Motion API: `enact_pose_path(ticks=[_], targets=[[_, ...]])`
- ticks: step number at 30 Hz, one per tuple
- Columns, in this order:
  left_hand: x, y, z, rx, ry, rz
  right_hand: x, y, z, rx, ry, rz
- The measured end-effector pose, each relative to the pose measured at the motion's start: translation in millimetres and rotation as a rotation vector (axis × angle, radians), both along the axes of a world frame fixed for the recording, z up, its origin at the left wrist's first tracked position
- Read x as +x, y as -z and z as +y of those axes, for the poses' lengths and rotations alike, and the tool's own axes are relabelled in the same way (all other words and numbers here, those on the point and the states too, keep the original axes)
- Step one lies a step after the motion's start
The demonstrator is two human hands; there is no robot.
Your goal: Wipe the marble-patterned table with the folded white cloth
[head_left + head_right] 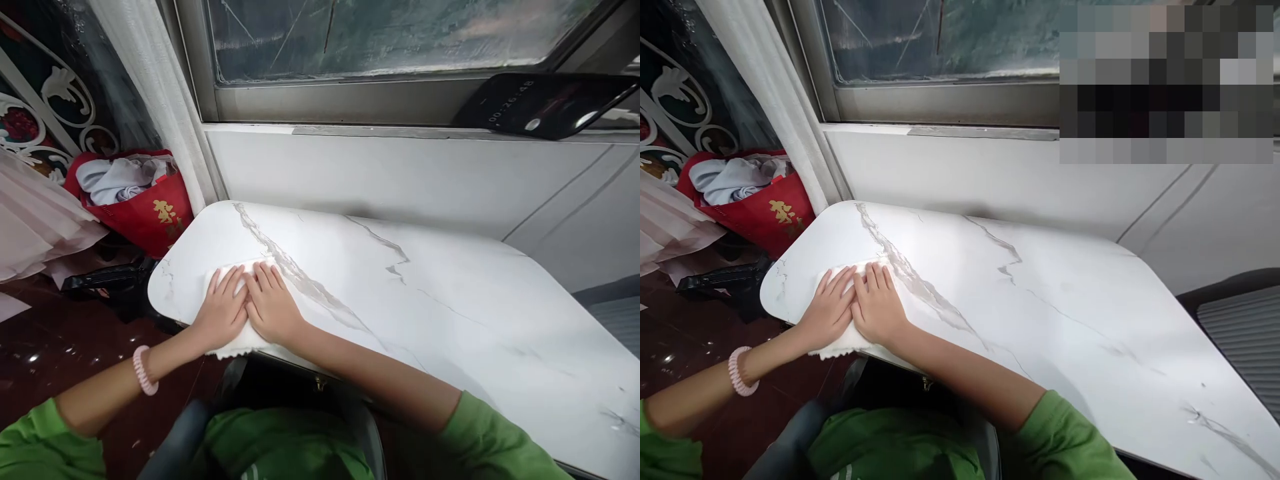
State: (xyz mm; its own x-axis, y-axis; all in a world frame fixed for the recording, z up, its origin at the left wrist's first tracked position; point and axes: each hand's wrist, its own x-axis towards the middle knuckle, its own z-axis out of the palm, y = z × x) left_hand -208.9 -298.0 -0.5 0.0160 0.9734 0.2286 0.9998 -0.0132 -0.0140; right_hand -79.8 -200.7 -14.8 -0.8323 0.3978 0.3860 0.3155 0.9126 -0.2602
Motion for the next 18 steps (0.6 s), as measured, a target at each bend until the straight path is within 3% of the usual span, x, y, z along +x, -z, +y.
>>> enact_pose_path(ticks=[5, 9, 13, 18], targets=[[11, -0.1, -3, -0.024, 0.0, 0.011, 11, -2.0, -5, -0.001, 0.01, -0.012], [-1, -0.6, 22, -0.046, 0.031, -0.003, 0, -1.4, 14, 0.009, 0.064, 0.004], [-26, -0.4, 77, -0.06, 0.063, -0.028, -21, -1.6, 58, 0.006, 0.143, 0.004], [-62, -1.0, 169, -0.092, 0.112, -0.046, -53, -0.5, 134, -0.015, 0.25, -0.011]])
